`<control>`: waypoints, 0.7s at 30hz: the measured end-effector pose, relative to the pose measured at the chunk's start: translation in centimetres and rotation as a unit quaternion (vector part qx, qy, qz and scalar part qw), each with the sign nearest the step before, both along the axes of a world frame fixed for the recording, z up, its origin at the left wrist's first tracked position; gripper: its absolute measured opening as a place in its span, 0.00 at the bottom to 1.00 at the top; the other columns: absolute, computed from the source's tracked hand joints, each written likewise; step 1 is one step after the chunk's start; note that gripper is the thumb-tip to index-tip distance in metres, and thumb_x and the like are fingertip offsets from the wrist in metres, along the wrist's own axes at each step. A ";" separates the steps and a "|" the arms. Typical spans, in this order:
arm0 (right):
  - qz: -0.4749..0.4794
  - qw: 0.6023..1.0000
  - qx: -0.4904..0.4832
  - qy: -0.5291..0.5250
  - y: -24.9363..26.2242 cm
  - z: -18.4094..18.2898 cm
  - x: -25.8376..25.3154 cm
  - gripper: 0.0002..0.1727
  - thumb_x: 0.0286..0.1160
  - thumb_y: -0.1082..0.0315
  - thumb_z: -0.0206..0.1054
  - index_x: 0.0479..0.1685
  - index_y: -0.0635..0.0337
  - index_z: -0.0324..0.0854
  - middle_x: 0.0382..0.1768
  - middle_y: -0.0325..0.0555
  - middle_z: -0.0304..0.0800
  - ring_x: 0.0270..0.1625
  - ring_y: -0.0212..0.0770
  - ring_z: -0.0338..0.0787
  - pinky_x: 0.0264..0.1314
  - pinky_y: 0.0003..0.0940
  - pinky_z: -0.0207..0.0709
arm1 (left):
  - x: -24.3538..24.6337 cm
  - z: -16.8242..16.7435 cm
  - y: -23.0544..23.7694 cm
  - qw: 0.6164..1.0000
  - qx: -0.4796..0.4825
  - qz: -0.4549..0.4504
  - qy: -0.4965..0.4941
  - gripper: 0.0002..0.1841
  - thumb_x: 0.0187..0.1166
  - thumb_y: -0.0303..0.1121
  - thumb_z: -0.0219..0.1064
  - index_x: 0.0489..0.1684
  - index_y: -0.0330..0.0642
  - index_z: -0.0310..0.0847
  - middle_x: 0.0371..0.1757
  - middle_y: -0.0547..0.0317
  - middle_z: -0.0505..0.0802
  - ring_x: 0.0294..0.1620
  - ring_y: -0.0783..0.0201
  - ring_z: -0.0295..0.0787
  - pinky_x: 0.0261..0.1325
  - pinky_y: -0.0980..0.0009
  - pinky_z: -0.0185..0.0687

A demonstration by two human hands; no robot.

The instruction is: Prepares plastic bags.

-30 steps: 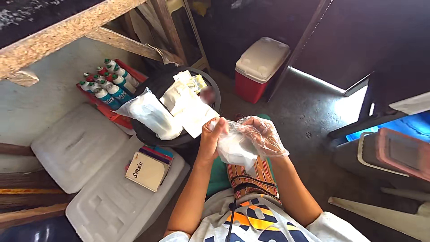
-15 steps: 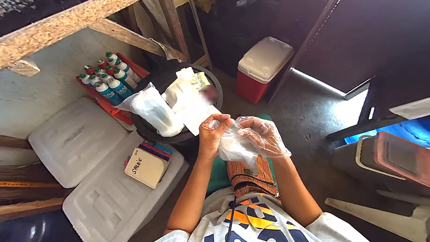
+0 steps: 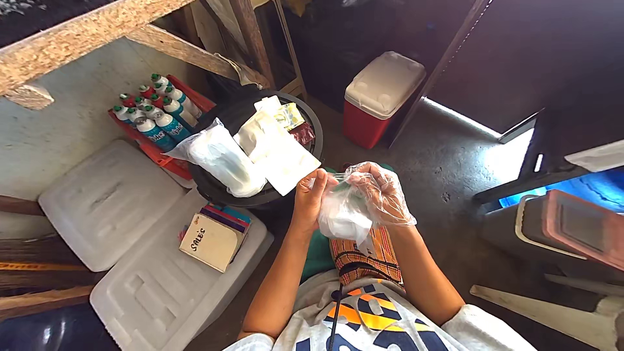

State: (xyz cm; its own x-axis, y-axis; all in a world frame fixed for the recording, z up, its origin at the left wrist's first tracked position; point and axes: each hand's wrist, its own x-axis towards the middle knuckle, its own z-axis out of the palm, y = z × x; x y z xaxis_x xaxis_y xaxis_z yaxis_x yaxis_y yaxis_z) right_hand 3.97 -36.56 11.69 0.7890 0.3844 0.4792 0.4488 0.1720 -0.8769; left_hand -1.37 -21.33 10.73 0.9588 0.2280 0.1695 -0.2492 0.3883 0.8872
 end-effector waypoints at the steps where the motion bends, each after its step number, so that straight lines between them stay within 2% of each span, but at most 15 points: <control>1: 0.002 1.000 0.002 0.012 0.0 0.1 -0.1 0.08 0.84 0.71 0.58 0.41 0.60 0.83 0.35 0.30 0.86 0.38 0.17 0.84 0.44 0.15 0.80 | -0.1 -0.4 0.3 0.999 0.024 -0.028 -0.007 0.11 0.81 0.51 0.68 0.34 0.61 0.90 0.35 0.78 0.94 0.35 0.83 0.89 0.41 0.82 0.87; 2: 0.009 1.000 0.012 0.027 0.1 0.2 -0.2 0.10 0.86 0.70 0.55 0.43 0.59 0.82 0.35 0.29 0.86 0.39 0.17 0.84 0.44 0.15 0.80 | -0.2 -0.7 0.7 0.997 0.052 -0.061 -0.008 0.09 0.77 0.51 0.72 0.35 0.61 0.89 0.35 0.78 0.93 0.35 0.83 0.88 0.41 0.82 0.87; 3: 0.017 0.998 0.031 0.047 0.2 0.3 -0.2 0.11 0.87 0.69 0.53 0.44 0.57 0.82 0.34 0.29 0.87 0.38 0.18 0.85 0.42 0.17 0.81 | -0.3 -0.8 0.9 0.994 0.071 -0.088 -0.006 0.05 0.77 0.43 0.73 0.33 0.57 0.88 0.32 0.77 0.93 0.33 0.82 0.88 0.40 0.81 0.87; 5: 0.023 0.992 0.065 0.108 0.8 0.7 -0.5 0.11 0.89 0.67 0.52 0.41 0.52 0.80 0.24 0.26 0.82 0.26 0.18 0.81 0.31 0.15 0.78 | -0.6 -1.1 1.6 0.988 0.098 -0.119 0.004 0.06 0.80 0.34 0.69 0.32 0.52 0.89 0.30 0.73 0.93 0.31 0.81 0.88 0.39 0.80 0.87; 7: 0.055 0.983 0.070 0.161 1.0 1.3 -0.5 0.10 0.87 0.65 0.53 0.40 0.48 0.79 0.18 0.24 0.77 0.16 0.18 0.74 0.19 0.13 0.72 | -1.3 -1.2 2.8 0.986 0.114 -0.118 0.013 0.10 0.85 0.35 0.62 0.35 0.54 0.89 0.36 0.75 0.93 0.35 0.81 0.88 0.43 0.80 0.86; 8: 0.101 0.980 0.055 0.160 0.9 1.2 -0.3 0.08 0.86 0.65 0.55 0.42 0.48 0.79 0.19 0.25 0.78 0.14 0.18 0.72 0.17 0.13 0.70 | -1.9 -1.1 3.6 0.987 0.108 -0.113 0.024 0.09 0.86 0.37 0.61 0.39 0.56 0.89 0.39 0.76 0.93 0.38 0.81 0.88 0.45 0.81 0.86; 10: 0.244 0.957 -0.014 0.155 0.6 0.7 0.2 0.08 0.79 0.63 0.62 0.51 0.50 0.81 0.28 0.26 0.85 0.18 0.18 0.75 0.19 0.14 0.72 | -3.6 -0.4 5.7 0.992 0.059 -0.099 0.048 0.08 0.86 0.44 0.62 0.46 0.63 0.88 0.44 0.78 0.95 0.42 0.82 0.90 0.47 0.80 0.88; 11: 0.314 0.933 -0.053 0.166 0.9 0.5 0.2 0.13 0.72 0.62 0.68 0.53 0.51 0.81 0.27 0.25 0.88 0.20 0.17 0.79 0.23 0.15 0.75 | -4.4 0.0 6.8 0.994 0.024 -0.093 0.048 0.08 0.85 0.47 0.63 0.45 0.64 0.89 0.42 0.78 0.95 0.41 0.82 0.90 0.47 0.81 0.88; 12: 0.381 0.906 -0.078 0.165 1.3 0.0 0.4 0.13 0.69 0.62 0.72 0.51 0.53 0.82 0.29 0.24 0.90 0.26 0.17 0.84 0.30 0.16 0.79 | -5.1 0.3 7.9 0.995 -0.013 -0.088 0.043 0.07 0.83 0.47 0.65 0.42 0.64 0.90 0.39 0.78 0.94 0.40 0.83 0.89 0.45 0.82 0.87; 14: 0.484 0.859 -0.079 0.148 2.9 -1.6 0.7 0.04 0.71 0.68 0.71 0.39 0.57 0.87 0.35 0.25 0.90 0.40 0.19 0.87 0.47 0.20 0.83 | -6.5 0.2 10.0 0.993 -0.064 -0.095 0.016 0.08 0.82 0.47 0.66 0.38 0.62 0.91 0.36 0.78 0.93 0.38 0.83 0.88 0.44 0.84 0.85; 15: 0.503 0.849 -0.051 0.153 3.7 -2.4 0.8 0.03 0.73 0.66 0.69 0.36 0.52 0.88 0.36 0.23 0.91 0.42 0.18 0.88 0.49 0.20 0.83 | -7.2 -0.1 11.1 0.992 -0.076 -0.100 0.008 0.09 0.82 0.47 0.67 0.36 0.61 0.91 0.33 0.79 0.91 0.35 0.83 0.87 0.41 0.85 0.84; 16: 0.501 0.849 -0.008 0.170 4.6 -3.0 1.0 0.04 0.74 0.59 0.70 0.36 0.44 0.89 0.36 0.20 0.92 0.43 0.18 0.88 0.48 0.20 0.83 | -7.8 -0.5 12.5 0.993 -0.065 -0.102 0.009 0.10 0.82 0.48 0.66 0.32 0.60 0.89 0.30 0.80 0.88 0.31 0.84 0.84 0.36 0.87 0.81; 18: 0.458 0.853 0.091 0.232 6.9 -3.1 1.7 0.07 0.75 0.49 0.71 0.41 0.35 0.89 0.38 0.19 0.92 0.44 0.20 0.88 0.51 0.22 0.83 | -8.6 -1.3 15.5 0.993 0.028 -0.108 0.042 0.12 0.84 0.48 0.65 0.28 0.61 0.86 0.24 0.80 0.85 0.23 0.86 0.79 0.28 0.89 0.76; 19: 0.431 0.851 0.121 0.274 8.4 -2.4 2.3 0.06 0.77 0.52 0.69 0.42 0.37 0.88 0.38 0.22 0.91 0.45 0.23 0.89 0.54 0.25 0.84 | -8.7 -1.6 16.9 0.988 0.081 -0.115 0.063 0.11 0.84 0.46 0.64 0.32 0.62 0.88 0.25 0.81 0.87 0.24 0.86 0.80 0.28 0.89 0.77; 21: 0.396 0.844 0.126 0.337 12.3 -0.8 3.6 0.10 0.87 0.62 0.51 0.47 0.46 0.79 0.37 0.31 0.91 0.44 0.30 0.91 0.54 0.31 0.86 | -8.3 -1.6 18.9 0.983 0.133 -0.089 0.085 0.08 0.83 0.40 0.63 0.36 0.61 0.89 0.27 0.80 0.90 0.24 0.86 0.83 0.29 0.87 0.80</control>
